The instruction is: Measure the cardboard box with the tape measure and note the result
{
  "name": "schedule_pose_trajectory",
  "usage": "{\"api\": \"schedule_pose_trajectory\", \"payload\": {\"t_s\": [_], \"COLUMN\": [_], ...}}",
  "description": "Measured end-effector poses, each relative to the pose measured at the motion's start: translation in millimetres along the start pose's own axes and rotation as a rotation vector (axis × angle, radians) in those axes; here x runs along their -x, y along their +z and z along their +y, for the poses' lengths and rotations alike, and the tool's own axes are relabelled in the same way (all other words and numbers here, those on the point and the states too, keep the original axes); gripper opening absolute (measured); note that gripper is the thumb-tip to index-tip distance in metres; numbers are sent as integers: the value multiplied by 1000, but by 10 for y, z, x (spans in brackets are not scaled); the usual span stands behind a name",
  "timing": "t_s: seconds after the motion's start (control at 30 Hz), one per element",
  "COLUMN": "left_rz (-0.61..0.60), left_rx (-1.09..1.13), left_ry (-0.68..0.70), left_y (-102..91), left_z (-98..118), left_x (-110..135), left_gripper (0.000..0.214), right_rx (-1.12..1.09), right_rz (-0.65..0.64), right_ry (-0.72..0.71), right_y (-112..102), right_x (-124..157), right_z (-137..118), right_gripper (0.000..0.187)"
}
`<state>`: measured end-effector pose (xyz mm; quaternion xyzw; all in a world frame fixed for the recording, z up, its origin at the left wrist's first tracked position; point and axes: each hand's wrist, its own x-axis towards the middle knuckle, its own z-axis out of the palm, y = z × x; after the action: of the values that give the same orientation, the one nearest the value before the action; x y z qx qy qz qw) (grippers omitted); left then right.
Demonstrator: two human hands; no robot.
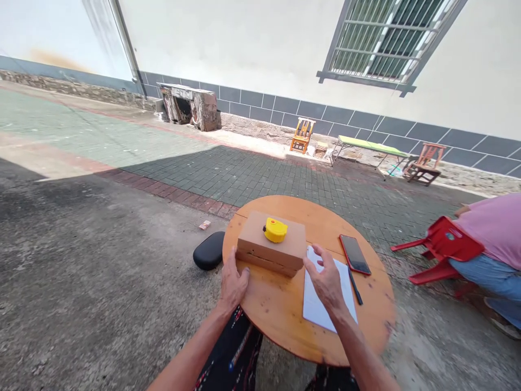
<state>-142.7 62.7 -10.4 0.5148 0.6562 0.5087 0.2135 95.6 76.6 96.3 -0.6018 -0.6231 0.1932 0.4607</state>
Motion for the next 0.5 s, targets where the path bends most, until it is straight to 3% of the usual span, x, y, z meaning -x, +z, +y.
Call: {"api": "schedule_pose_trajectory", "payload": {"t_s": [0.1, 0.23, 0.3, 0.37, 0.5], "left_rz": [36, 60, 64, 67, 64], "left_rx": [-6, -32, -49, -65, -96], "left_ry": [-5, 0, 7, 13, 28], "left_y": [37, 65, 73, 77, 82], "left_z": [18, 37, 39, 38, 38], "left_x": [10, 37, 50, 61, 82], "left_gripper": [74, 72, 71, 71, 71], "right_rx": [74, 228, 257, 234, -6], "right_rz": [-60, -221, -266, -304, -277], "right_ry": [-187, -350, -318, -264, -79], "right_y": [52, 353, 510, 607, 583], "right_x": [-192, -476, -571, -629, -694], "right_z": [-185, -477, -565, -595, -526], "right_gripper": [45, 59, 65, 59, 50]}}
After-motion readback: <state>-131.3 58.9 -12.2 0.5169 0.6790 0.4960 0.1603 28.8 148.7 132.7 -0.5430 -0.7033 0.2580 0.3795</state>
